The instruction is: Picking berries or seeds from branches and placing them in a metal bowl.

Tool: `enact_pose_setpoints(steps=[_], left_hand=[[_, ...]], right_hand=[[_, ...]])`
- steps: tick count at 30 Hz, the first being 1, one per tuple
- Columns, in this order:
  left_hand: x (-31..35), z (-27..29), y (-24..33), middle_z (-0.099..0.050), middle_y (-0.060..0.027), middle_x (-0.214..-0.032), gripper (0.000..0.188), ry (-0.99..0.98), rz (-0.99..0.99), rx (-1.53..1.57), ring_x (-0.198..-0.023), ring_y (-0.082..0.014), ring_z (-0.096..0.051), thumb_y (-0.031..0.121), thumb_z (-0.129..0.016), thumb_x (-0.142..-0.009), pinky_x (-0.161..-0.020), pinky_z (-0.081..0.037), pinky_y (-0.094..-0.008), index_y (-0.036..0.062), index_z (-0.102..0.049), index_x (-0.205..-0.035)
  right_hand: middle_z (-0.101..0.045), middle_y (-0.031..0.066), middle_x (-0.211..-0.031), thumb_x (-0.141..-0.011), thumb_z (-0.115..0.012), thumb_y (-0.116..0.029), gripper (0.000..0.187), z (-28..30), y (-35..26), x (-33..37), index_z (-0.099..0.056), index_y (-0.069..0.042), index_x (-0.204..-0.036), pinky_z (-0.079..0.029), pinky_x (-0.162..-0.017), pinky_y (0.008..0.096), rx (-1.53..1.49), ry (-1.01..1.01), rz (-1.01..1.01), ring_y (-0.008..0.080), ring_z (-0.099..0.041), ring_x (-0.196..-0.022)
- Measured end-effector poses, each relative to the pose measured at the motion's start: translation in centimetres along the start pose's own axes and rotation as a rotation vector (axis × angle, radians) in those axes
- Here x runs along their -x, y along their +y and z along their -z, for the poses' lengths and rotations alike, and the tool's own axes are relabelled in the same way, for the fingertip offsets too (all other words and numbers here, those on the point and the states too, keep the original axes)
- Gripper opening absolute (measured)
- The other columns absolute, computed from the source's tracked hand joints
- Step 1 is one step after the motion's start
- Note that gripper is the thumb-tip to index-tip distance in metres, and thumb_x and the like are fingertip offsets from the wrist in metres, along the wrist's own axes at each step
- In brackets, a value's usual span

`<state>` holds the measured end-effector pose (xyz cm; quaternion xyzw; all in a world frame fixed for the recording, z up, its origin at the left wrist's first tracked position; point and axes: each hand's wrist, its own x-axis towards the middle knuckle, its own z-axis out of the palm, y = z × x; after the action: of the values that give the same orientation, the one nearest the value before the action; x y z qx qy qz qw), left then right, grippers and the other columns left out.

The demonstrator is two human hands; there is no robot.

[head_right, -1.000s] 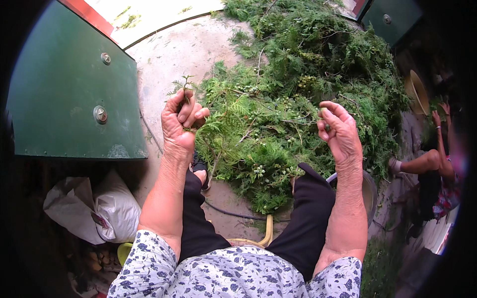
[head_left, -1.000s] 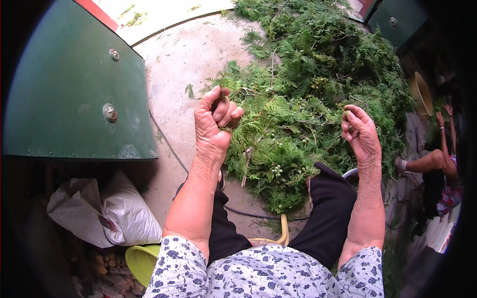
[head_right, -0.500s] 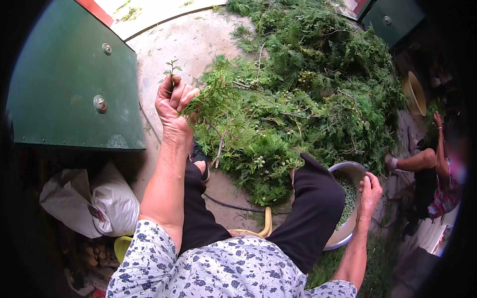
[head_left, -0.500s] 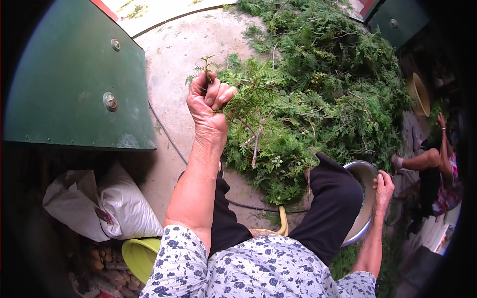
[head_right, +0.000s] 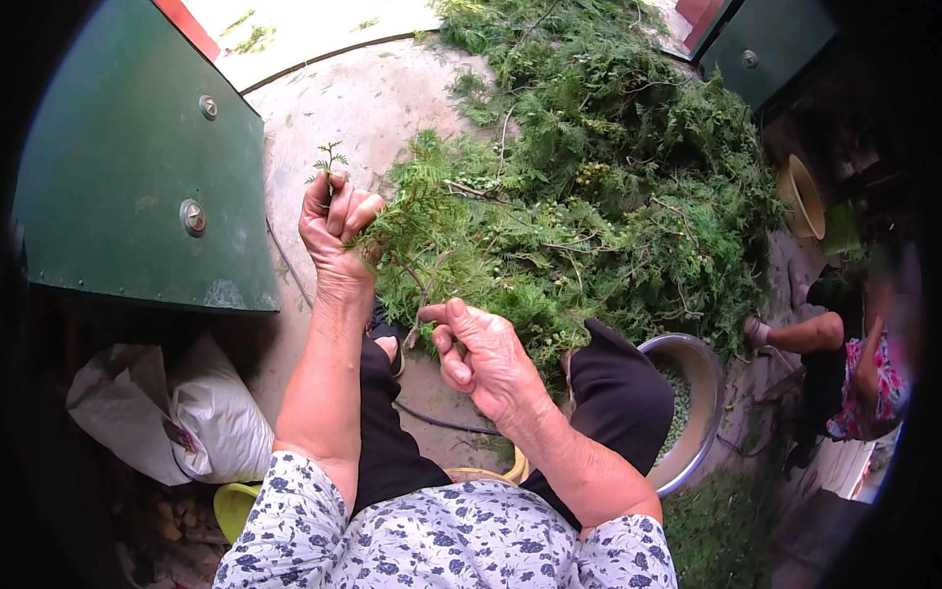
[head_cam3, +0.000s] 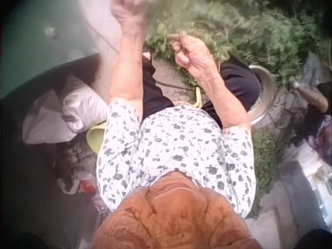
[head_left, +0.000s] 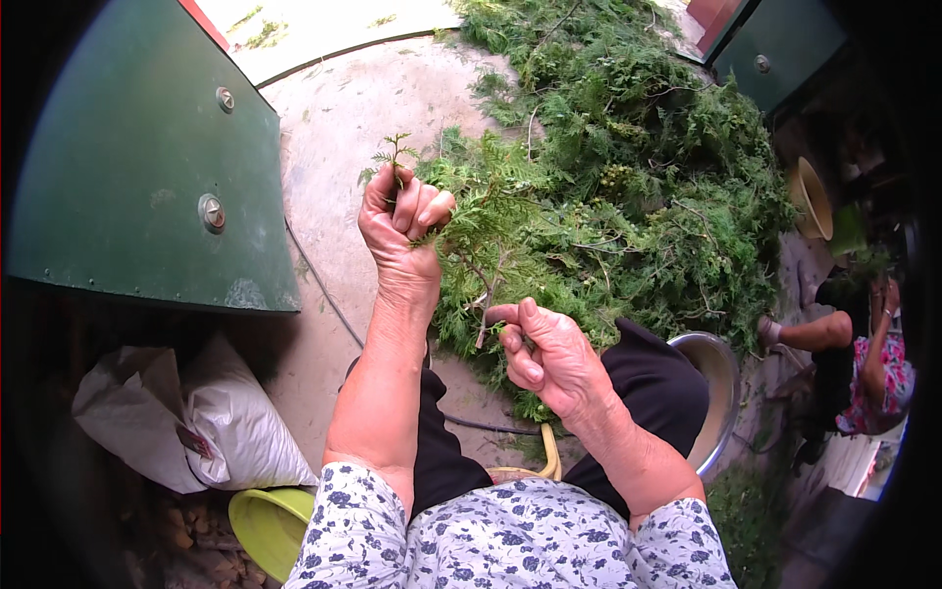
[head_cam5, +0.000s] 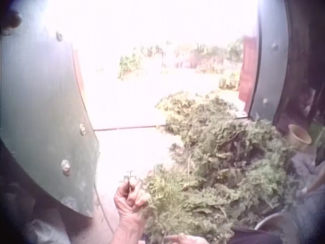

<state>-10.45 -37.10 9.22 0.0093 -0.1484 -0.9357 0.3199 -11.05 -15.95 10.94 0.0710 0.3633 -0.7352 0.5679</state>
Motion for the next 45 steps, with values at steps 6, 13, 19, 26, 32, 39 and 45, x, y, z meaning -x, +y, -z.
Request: enact_pose_setpoints(steps=[6,13,19,26,32,39,45], left_hand=[[0.1,-0.3,0.3,-0.022,0.0060,-0.042,0.027,0.025,-0.022,0.001,-0.038,-0.0063,-0.018,0.022,-0.046,-0.090,-0.044,-0.026,-0.0226,0.0053,-0.060,-0.073],[0.2,0.2,1.5,-0.023,0.0062,-0.044,0.027,0.047,-0.101,-0.059,-0.040,-0.0061,-0.020,0.019,-0.046,-0.090,-0.045,-0.026,-0.0219,0.0049,-0.060,-0.072],[0.1,0.0,0.9,-0.024,0.0062,-0.043,0.025,0.021,-0.052,0.069,-0.039,-0.0059,-0.022,0.018,-0.047,-0.090,-0.044,-0.028,-0.0219,0.0038,-0.058,-0.073],[0.1,1.0,0.2,-0.025,0.0063,-0.043,0.023,-0.062,-0.009,0.174,-0.037,-0.0057,-0.022,0.017,-0.044,-0.092,-0.044,-0.028,-0.0208,0.0024,-0.053,-0.076],[0.1,1.0,1.3,-0.025,0.0063,-0.042,0.024,-0.070,-0.016,0.173,-0.037,-0.0059,-0.021,0.019,-0.045,-0.092,-0.044,-0.028,-0.0210,0.0024,-0.053,-0.077],[1.0,-1.1,2.1,-0.035,0.0029,-0.047,0.028,0.126,-0.063,-0.159,-0.042,-0.0094,-0.035,0.026,-0.047,-0.091,-0.050,-0.037,-0.0233,0.0012,-0.056,-0.082],[0.8,0.8,4.9,-0.061,-0.0056,-0.092,0.041,0.542,-0.160,-0.626,-0.084,-0.0167,-0.057,0.038,-0.057,-0.086,-0.075,-0.043,-0.0284,0.0061,-0.051,-0.111]], right_hand=[[-0.054,0.0035,-0.077,-0.091,-0.051,-0.019,0.029,-0.3,0.1,0.6,-0.053,0.005,-0.108,-0.035,-0.042,0.0200,0.171,0.056,0.024,0.0071,-0.048,-0.052],[-0.063,0.0078,-0.096,-0.085,-0.056,-0.001,0.022,9.5,-6.8,11.9,-0.060,0.001,-0.106,-0.048,-0.077,0.0245,0.678,0.837,0.951,0.0136,-0.061,-0.084],[-0.058,0.0070,-0.106,-0.084,-0.057,-0.005,0.020,14.3,-6.7,16.5,-0.060,0.001,-0.103,-0.045,-0.082,0.0261,1.353,1.144,0.859,0.0156,-0.056,-0.095],[-0.061,0.0169,-0.096,-0.090,-0.054,-0.025,0.036,1.7,-0.1,3.1,-0.051,0.005,-0.110,-0.052,-0.076,0.0322,0.174,0.178,0.126,0.0223,-0.062,-0.083],[-0.060,0.0177,-0.095,-0.087,-0.057,-0.026,0.040,-2.3,0.4,0.0,-0.047,0.003,-0.113,-0.054,-0.070,0.0335,0.152,-0.123,-0.010,0.0244,-0.063,-0.085],[-0.057,0.0071,-0.075,-0.088,-0.057,-0.018,0.019,-3.0,0.9,-0.7,-0.052,-0.003,-0.099,-0.039,-0.046,0.0221,0.013,0.012,0.085,0.0109,-0.050,-0.054],[-0.057,0.0057,-0.061,-0.086,-0.057,-0.020,0.021,3.2,-1.7,-0.5,-0.060,-0.001,-0.077,-0.041,-0.046,0.0249,0.983,0.272,0.239,0.0124,-0.053,-0.049]])
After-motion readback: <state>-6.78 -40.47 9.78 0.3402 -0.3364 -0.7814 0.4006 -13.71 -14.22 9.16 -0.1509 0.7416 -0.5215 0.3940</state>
